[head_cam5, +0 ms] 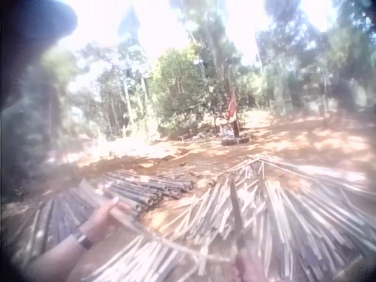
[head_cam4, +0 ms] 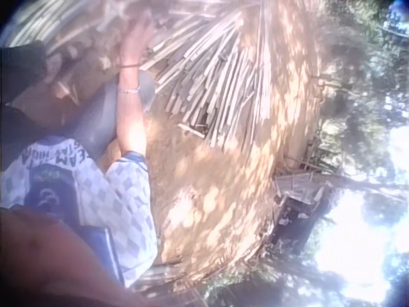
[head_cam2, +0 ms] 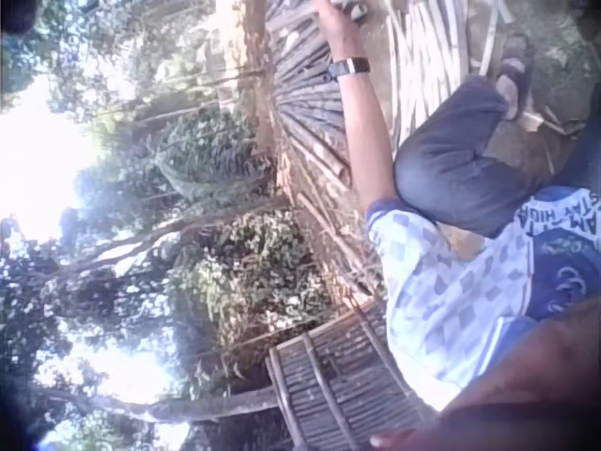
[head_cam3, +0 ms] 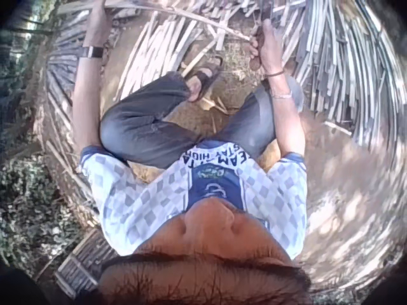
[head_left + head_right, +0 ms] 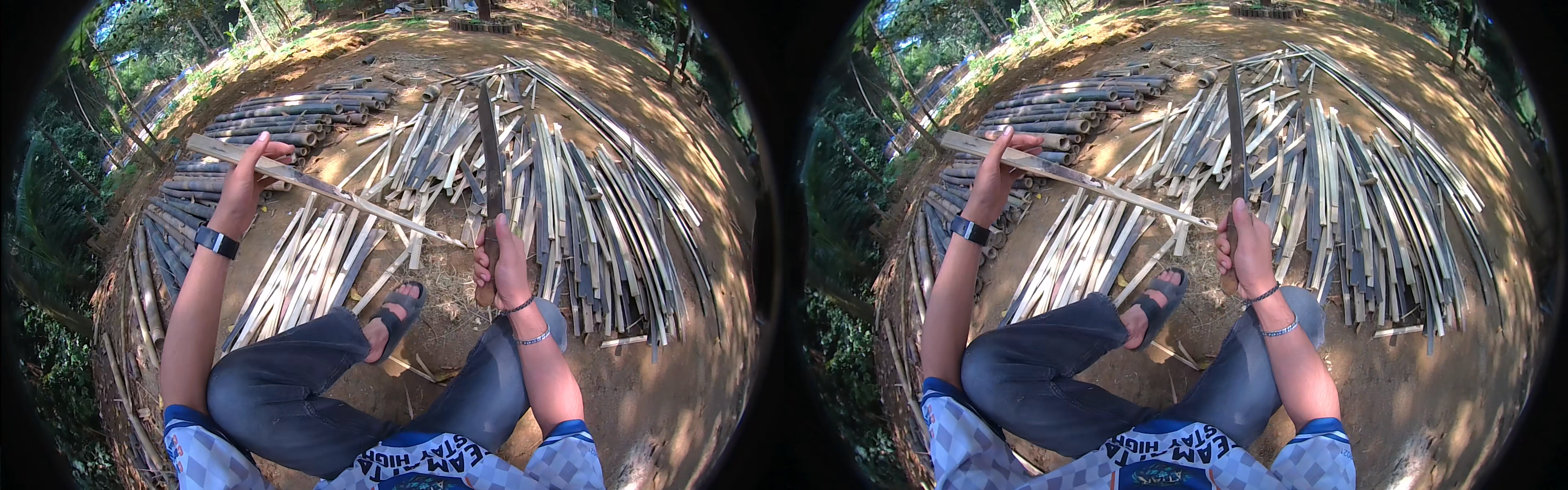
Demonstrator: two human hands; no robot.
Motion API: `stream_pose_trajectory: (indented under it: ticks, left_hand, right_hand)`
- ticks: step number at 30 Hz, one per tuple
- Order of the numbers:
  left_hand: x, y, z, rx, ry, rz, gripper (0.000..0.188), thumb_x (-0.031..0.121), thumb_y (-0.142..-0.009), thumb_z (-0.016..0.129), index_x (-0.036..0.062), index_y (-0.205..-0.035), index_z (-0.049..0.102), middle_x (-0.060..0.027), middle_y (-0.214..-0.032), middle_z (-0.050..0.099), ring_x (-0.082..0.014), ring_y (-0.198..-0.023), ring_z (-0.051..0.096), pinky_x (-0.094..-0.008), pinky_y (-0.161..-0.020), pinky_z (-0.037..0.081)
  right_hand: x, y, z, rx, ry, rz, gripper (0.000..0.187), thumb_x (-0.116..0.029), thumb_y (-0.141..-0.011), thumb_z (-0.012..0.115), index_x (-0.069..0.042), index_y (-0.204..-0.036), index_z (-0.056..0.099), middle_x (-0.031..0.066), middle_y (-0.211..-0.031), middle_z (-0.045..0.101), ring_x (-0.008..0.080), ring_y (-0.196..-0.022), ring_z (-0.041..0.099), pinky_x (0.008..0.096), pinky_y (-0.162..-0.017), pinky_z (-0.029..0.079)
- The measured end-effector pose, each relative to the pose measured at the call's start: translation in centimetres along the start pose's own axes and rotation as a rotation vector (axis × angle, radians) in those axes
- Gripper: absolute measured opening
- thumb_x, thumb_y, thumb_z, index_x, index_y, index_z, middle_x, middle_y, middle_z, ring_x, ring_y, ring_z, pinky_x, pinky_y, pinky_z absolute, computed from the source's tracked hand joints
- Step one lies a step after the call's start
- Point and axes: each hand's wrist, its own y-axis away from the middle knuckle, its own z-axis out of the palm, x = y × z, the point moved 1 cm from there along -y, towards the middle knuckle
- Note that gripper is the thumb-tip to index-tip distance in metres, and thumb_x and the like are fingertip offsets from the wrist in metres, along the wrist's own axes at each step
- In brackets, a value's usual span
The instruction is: The person carves a notch and shaves the surface of a bamboo strip using a large knife while sitting on the ground.
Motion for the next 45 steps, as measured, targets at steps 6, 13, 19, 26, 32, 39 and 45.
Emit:
stream_pose_trajectory:
  ticks: [6,13,19,26,32,39,45]
  left_hand:
    - [0.0,-0.8,1.3,0.043,-0.010,0.055,0.048,0.053,-0.089,0.051,0.0093,-0.094,0.069,-0.0010,-0.092,0.065,-0.0118,-0.089,0.059,-0.0286,-0.084,0.044]
    - [-0.4,-1.6,1.7,0.105,0.089,0.104,0.047,0.052,-0.089,0.052,0.0086,-0.092,0.070,-0.0037,-0.097,0.068,-0.0124,-0.091,0.058,-0.0275,-0.078,0.043]
    - [-0.8,-0.6,1.0,0.047,0.082,0.173,0.049,0.050,-0.091,0.049,0.0052,-0.106,0.063,-0.0097,-0.109,0.064,-0.0192,-0.103,0.057,-0.0336,-0.096,0.040]
    - [-0.8,-0.8,-0.1,0.016,0.049,0.206,0.050,0.042,-0.092,0.052,0.0030,-0.123,0.048,-0.0130,-0.112,0.063,-0.0199,-0.102,0.059,-0.0329,-0.092,0.043]
    - [-1.4,-1.5,0.8,0.039,0.236,0.344,0.049,0.038,-0.093,0.050,0.0062,-0.129,0.041,-0.0130,-0.113,0.063,-0.0186,-0.105,0.058,-0.0306,-0.093,0.041]
    - [-4.6,-1.9,0.3,0.355,0.413,0.708,0.049,0.043,-0.093,0.050,0.0064,-0.124,0.040,-0.0157,-0.111,0.060,-0.0248,-0.106,0.058,-0.0352,-0.094,0.043]
    - [-8.4,-0.7,-2.0,0.657,0.569,0.634,0.055,0.061,-0.092,0.037,0.0078,-0.104,0.046,-0.0111,-0.073,0.061,-0.0199,-0.067,0.062,-0.0292,-0.064,0.054]
  right_hand:
    - [-1.1,0.9,-2.6,0.079,-0.017,-0.055,0.045,-0.048,-0.094,0.047,-0.006,-0.079,0.045,0.0000,-0.053,0.039,0.0080,-0.037,0.038,0.0230,-0.033,0.031]
    - [-1.2,1.8,-3.2,0.156,0.063,-0.068,0.045,-0.047,-0.095,0.046,-0.006,-0.077,0.045,-0.0003,-0.051,0.038,0.0084,-0.036,0.037,0.0230,-0.033,0.029]
    - [0.2,2.1,-3.0,0.082,0.244,-0.039,0.045,-0.044,-0.097,0.043,-0.004,-0.078,0.045,0.0015,-0.050,0.040,0.0099,-0.035,0.037,0.0245,-0.033,0.030]
    - [2.2,1.9,-1.9,-0.001,0.331,-0.018,0.041,-0.037,-0.098,0.046,-0.002,-0.077,0.046,0.0012,-0.050,0.041,0.0100,-0.034,0.038,0.0251,-0.032,0.031]
    - [4.7,1.6,-0.9,-0.016,0.460,-0.024,0.043,-0.039,-0.097,0.045,-0.001,-0.076,0.048,0.0019,-0.048,0.043,0.0106,-0.035,0.042,0.0260,-0.034,0.033]
    - [12.1,1.6,3.2,-0.124,0.510,-0.006,0.041,-0.036,-0.096,0.047,-0.001,-0.077,0.052,0.0040,-0.050,0.049,0.0145,-0.042,0.051,0.0303,-0.041,0.037]
    - [16.3,1.3,7.7,-0.246,0.709,-0.151,0.039,-0.034,-0.094,0.048,0.003,-0.083,0.057,0.0232,-0.060,0.055,0.0412,-0.059,0.058,0.0448,-0.054,0.043]
